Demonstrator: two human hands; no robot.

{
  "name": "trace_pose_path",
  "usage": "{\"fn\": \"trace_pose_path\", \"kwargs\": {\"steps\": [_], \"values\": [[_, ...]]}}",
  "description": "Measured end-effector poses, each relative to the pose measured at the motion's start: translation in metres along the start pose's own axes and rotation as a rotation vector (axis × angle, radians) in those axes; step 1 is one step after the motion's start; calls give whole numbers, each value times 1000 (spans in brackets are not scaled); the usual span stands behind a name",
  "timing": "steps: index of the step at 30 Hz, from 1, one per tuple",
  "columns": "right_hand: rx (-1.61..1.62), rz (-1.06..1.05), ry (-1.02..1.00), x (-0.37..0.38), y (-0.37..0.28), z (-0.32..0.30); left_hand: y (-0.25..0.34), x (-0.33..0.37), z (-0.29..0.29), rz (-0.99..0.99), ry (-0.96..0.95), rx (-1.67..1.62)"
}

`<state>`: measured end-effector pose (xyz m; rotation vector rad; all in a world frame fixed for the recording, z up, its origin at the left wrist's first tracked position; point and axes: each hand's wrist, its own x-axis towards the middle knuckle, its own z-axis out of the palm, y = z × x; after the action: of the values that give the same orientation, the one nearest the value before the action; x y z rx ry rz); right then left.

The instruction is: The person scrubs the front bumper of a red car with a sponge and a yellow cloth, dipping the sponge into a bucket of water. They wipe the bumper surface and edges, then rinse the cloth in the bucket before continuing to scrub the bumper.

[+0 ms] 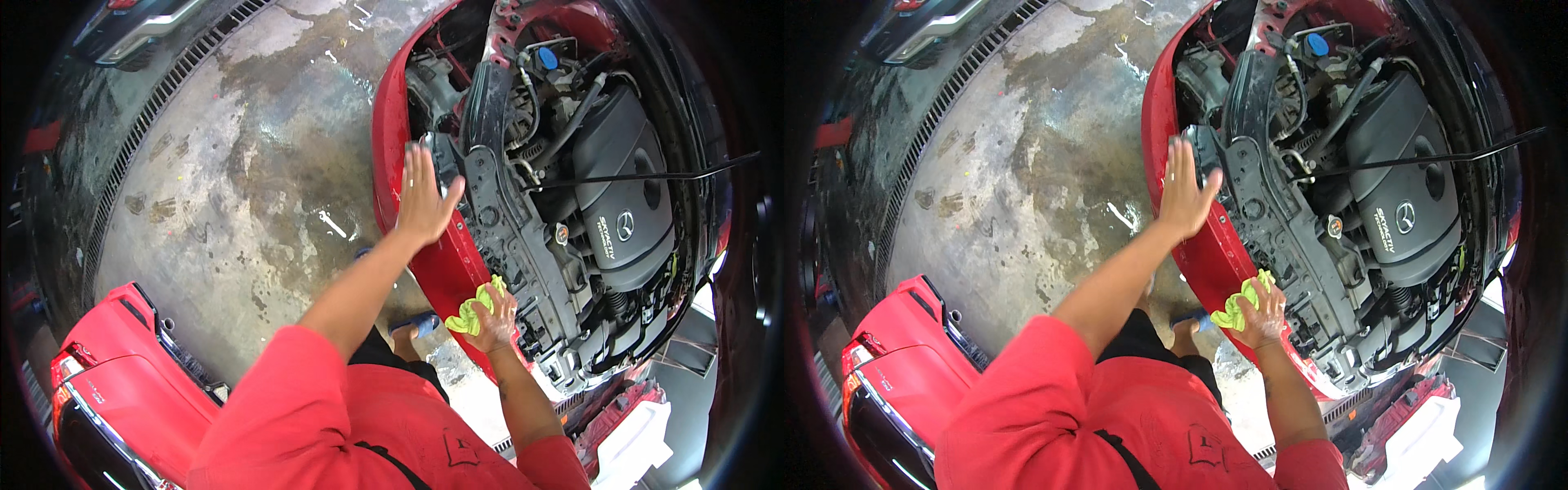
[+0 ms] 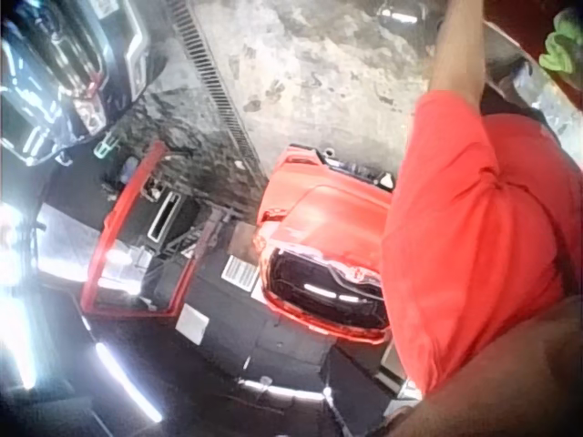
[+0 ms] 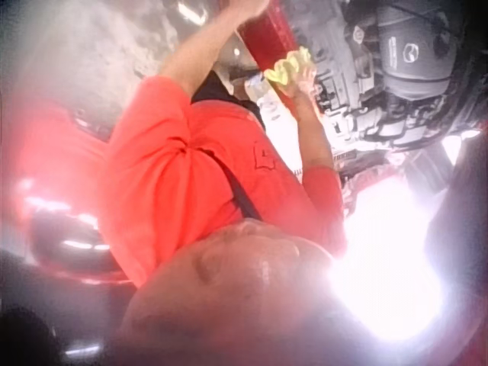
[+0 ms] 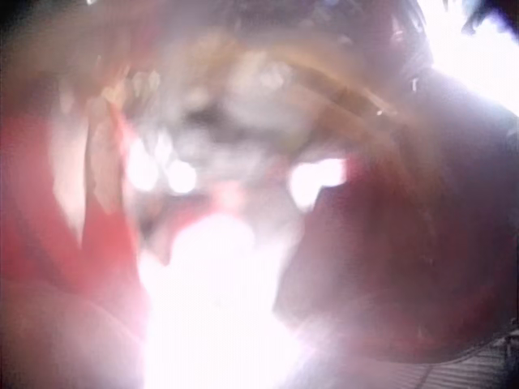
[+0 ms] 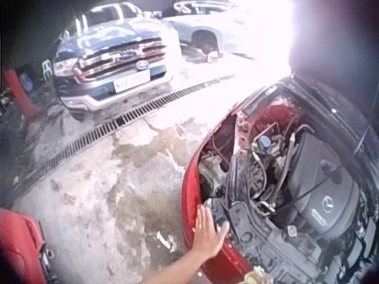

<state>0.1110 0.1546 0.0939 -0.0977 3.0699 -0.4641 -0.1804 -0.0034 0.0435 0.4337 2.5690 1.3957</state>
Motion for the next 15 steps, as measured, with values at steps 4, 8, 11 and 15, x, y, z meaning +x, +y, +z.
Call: {"fn": "trace_pose_path", "kwargs": {"steps": [4,8,11,15], "values": [[13,17,26,-1,3,-7,-5,-105,8,64,-106,-33],[10,0,31,2,0,-5,-14,-24,-1,137,17,-79],[15,-1,-14,0,-2,-4,-21,9,-9,43,-10,-8],[8,31,-44,2,0,-11,-37,-122,-5,117,-133,-70]]}}
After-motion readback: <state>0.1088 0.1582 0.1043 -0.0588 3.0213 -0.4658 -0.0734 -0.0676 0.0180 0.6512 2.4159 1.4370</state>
